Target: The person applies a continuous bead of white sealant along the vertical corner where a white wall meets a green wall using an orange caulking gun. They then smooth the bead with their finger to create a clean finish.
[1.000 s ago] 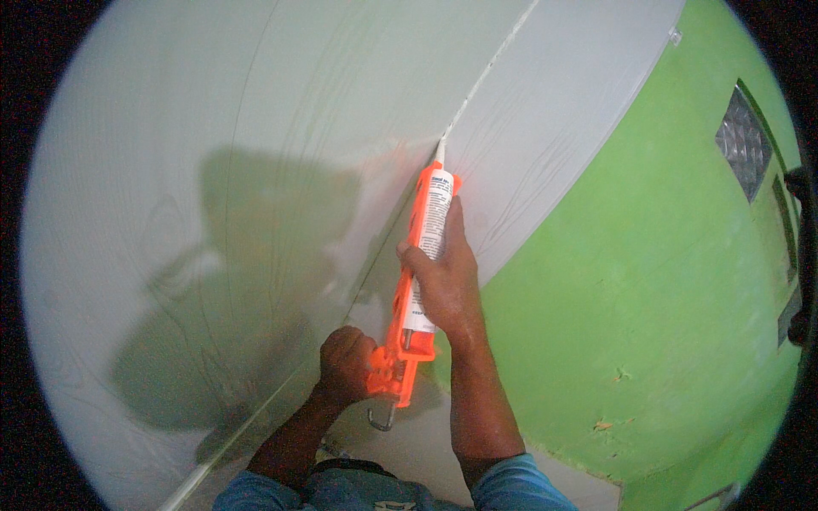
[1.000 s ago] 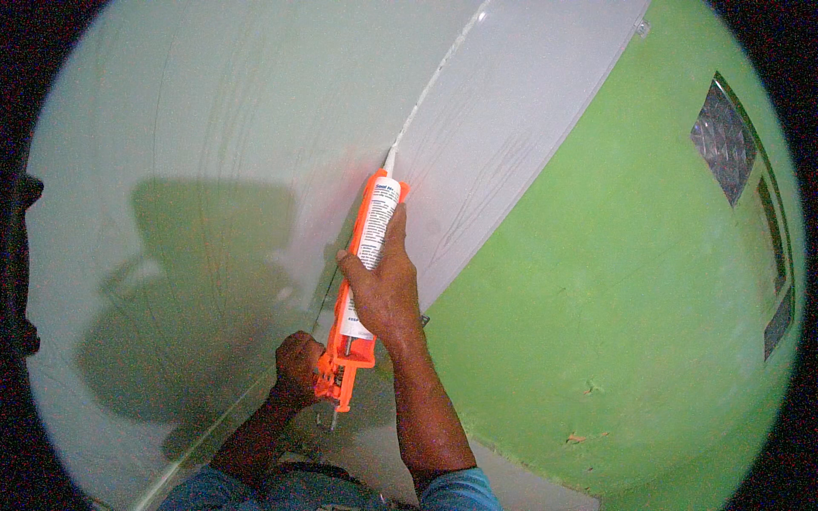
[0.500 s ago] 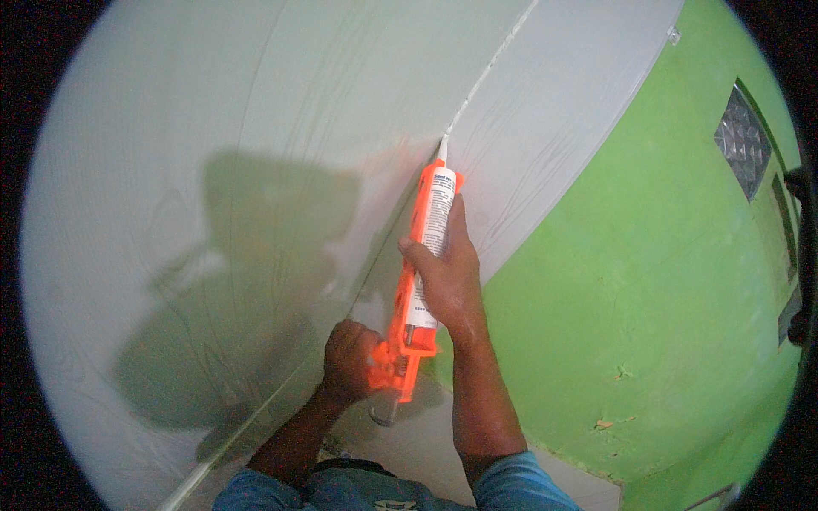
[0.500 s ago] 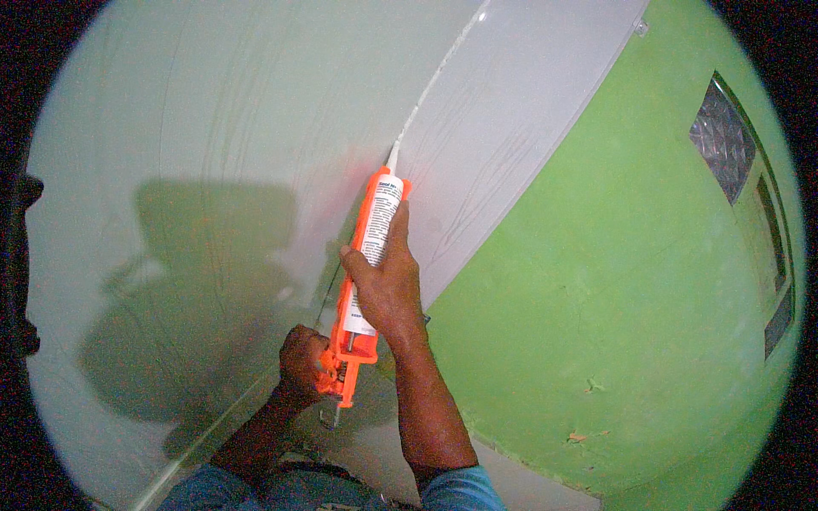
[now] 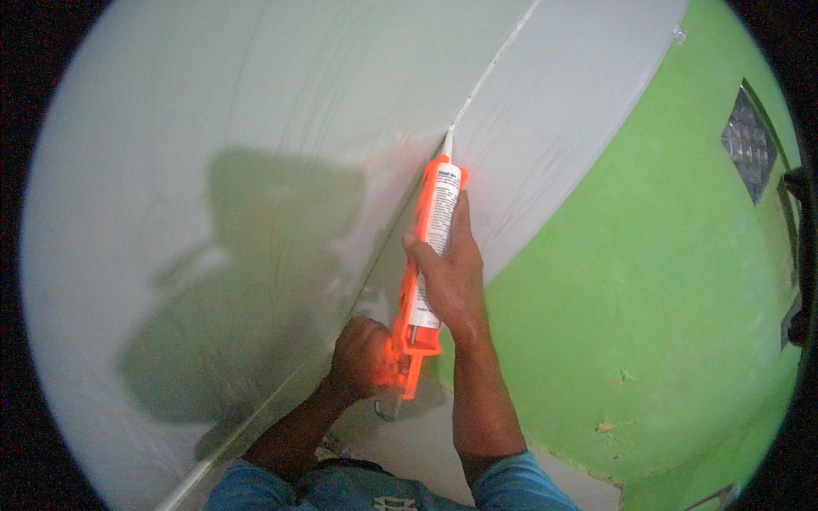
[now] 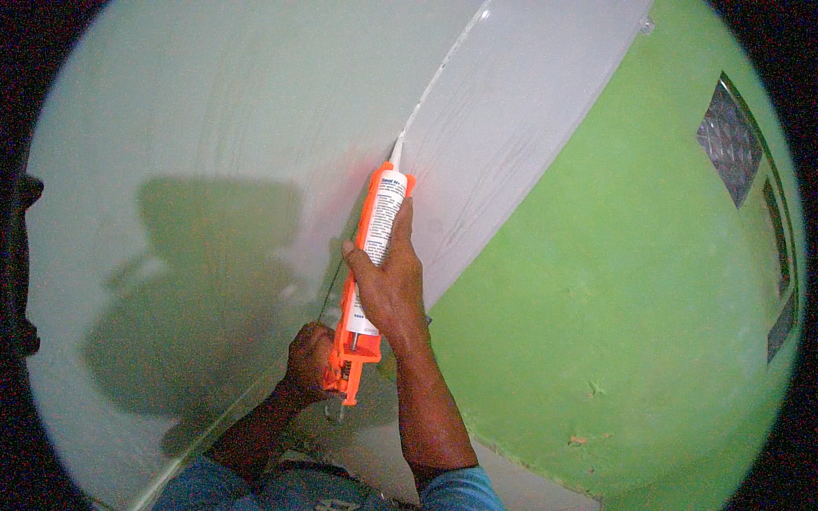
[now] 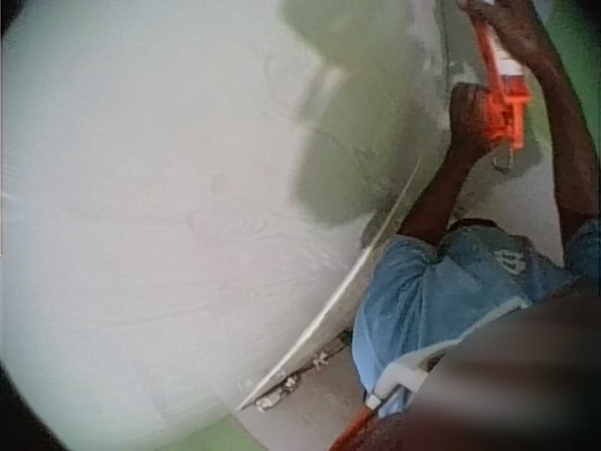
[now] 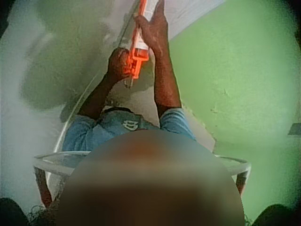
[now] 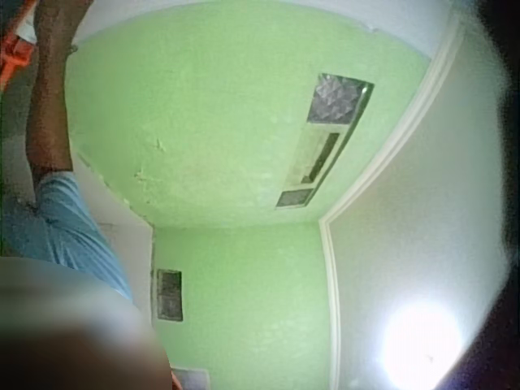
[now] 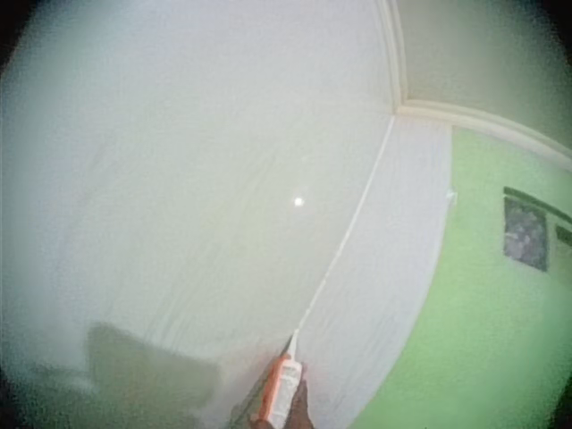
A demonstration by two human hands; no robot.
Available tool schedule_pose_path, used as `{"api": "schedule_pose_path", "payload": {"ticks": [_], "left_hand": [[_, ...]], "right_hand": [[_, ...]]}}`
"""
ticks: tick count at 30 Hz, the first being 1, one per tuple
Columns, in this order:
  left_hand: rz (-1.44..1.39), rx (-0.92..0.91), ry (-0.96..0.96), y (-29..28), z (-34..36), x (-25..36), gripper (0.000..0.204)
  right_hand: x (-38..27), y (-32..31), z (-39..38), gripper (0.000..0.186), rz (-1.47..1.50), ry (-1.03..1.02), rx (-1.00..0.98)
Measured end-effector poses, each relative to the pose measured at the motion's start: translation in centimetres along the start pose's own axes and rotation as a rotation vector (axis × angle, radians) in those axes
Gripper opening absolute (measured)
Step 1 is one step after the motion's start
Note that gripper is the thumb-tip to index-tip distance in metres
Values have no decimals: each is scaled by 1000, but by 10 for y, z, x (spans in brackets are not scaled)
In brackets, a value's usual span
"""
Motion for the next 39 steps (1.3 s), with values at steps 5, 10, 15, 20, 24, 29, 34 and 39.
{"api": "schedule_pose_path", "payload": {"ticks": [5, 10, 15, 20, 24, 29, 34, 39], "left_hand": [[62, -19, 8, -4, -1, -4, 61], [69, 3, 38, -17, 0, -8, 61], [23, -77, -17, -21, -9, -16, 71], [17, -59, -24, -20, -11, -23, 70], [-34, 19, 15, -24, -5, -24, 66], [20, -46, -40, -27, -5, -28, 60], [2, -95, -109, -20, -9, -39, 61], [5, -36, -31, -28, -5, -43, 65]], "right_hand": [[0, 3, 3, 106, 17, 26, -37], [-7, 8, 3, 105, 36, 43, -36], [-10, 12, 6, 106, 80, 94, -58], [-13, 16, 9, 104, 44, 17, -29], [-16, 19, 9, 99, 105, 110, -53], [-16, 24, 14, 106, 82, 34, -46], [-7, 30, 19, 107, 30, 12, -32], [-14, 35, 25, 107, 3, -1, -34]]}}
Point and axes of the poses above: each hand's wrist, its own z-axis towards the middle knuckle, its own y-axis out of the palm, x = y × z, the point moved 1 cm from there along z, towards the middle knuckle, and after that the axes turned 3 degrees about y, right-handed, at the moved point
